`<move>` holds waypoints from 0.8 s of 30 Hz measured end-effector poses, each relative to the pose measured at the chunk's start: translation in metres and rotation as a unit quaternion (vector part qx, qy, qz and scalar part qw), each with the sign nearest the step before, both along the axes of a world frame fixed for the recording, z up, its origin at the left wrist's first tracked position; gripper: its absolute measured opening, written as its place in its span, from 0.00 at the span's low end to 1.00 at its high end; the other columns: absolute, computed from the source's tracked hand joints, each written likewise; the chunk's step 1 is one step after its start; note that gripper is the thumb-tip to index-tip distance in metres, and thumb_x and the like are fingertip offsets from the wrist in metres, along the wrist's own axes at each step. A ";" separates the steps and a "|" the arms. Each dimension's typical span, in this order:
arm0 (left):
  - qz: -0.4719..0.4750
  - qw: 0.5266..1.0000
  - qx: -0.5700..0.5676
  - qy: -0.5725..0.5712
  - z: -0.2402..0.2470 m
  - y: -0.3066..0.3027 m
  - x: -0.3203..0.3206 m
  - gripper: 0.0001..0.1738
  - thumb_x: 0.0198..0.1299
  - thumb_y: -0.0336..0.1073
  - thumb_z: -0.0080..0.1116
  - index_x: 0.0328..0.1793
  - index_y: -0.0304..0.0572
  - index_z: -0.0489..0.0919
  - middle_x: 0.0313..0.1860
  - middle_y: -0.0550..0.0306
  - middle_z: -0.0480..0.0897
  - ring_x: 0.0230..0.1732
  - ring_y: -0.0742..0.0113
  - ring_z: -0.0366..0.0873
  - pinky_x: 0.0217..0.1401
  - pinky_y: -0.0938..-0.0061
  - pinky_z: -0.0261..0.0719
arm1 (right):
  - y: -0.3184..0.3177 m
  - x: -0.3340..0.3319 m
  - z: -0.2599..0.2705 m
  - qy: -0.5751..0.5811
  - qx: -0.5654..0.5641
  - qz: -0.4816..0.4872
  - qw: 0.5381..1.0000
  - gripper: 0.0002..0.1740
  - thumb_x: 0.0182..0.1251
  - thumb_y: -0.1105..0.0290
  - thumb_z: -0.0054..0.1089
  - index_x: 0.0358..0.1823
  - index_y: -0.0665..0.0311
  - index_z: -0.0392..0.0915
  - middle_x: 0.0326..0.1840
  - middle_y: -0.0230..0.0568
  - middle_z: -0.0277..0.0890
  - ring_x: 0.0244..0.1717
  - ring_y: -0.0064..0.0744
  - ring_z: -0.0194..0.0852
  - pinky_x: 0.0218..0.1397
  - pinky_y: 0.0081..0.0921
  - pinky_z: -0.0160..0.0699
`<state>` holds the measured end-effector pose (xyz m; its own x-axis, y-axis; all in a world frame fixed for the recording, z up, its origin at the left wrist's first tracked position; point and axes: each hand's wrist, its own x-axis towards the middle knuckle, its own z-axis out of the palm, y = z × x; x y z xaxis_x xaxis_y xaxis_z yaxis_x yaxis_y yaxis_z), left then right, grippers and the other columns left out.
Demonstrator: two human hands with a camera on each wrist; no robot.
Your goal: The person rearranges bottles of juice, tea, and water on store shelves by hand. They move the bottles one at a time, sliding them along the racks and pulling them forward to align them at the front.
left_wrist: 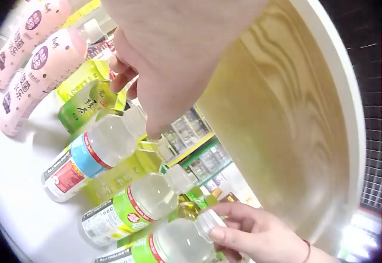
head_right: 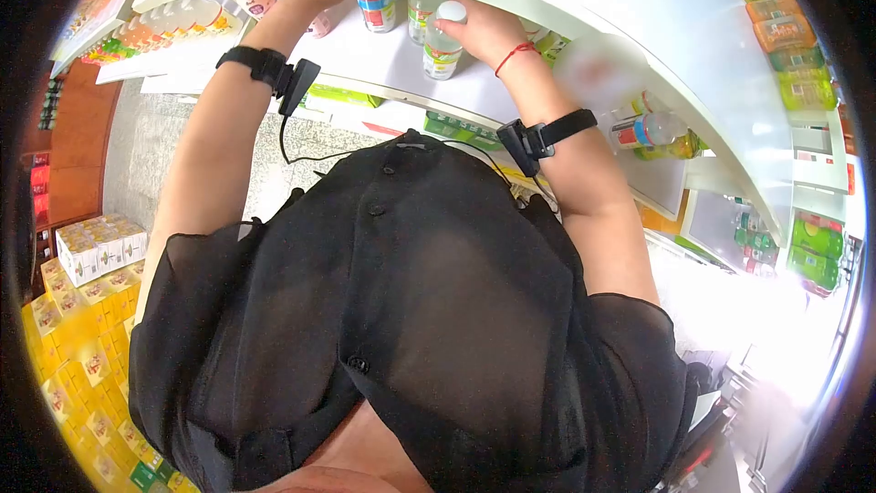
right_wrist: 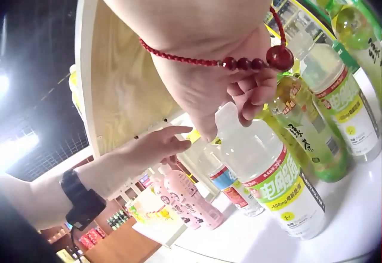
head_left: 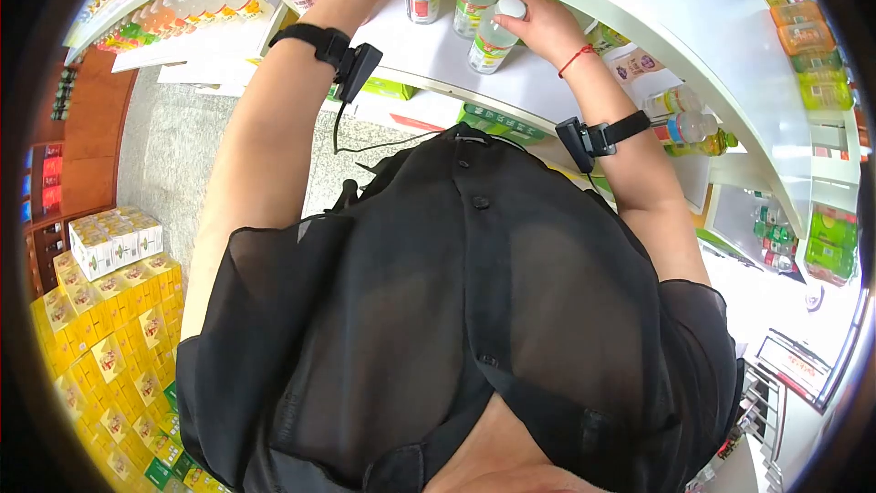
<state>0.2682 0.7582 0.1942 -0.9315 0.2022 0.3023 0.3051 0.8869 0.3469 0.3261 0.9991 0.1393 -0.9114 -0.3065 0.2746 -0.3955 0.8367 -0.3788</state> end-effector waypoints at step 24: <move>-0.017 0.992 -0.114 -0.055 0.009 0.016 0.007 0.27 0.60 0.50 0.57 0.63 0.49 0.77 0.63 0.47 0.77 0.66 0.49 0.69 0.68 0.58 0.64 | 0.127 0.075 0.021 -0.066 -0.047 -0.137 0.987 0.25 0.56 0.58 0.70 0.50 0.67 0.79 0.28 0.39 0.81 0.28 0.24 0.78 0.35 0.24 0.76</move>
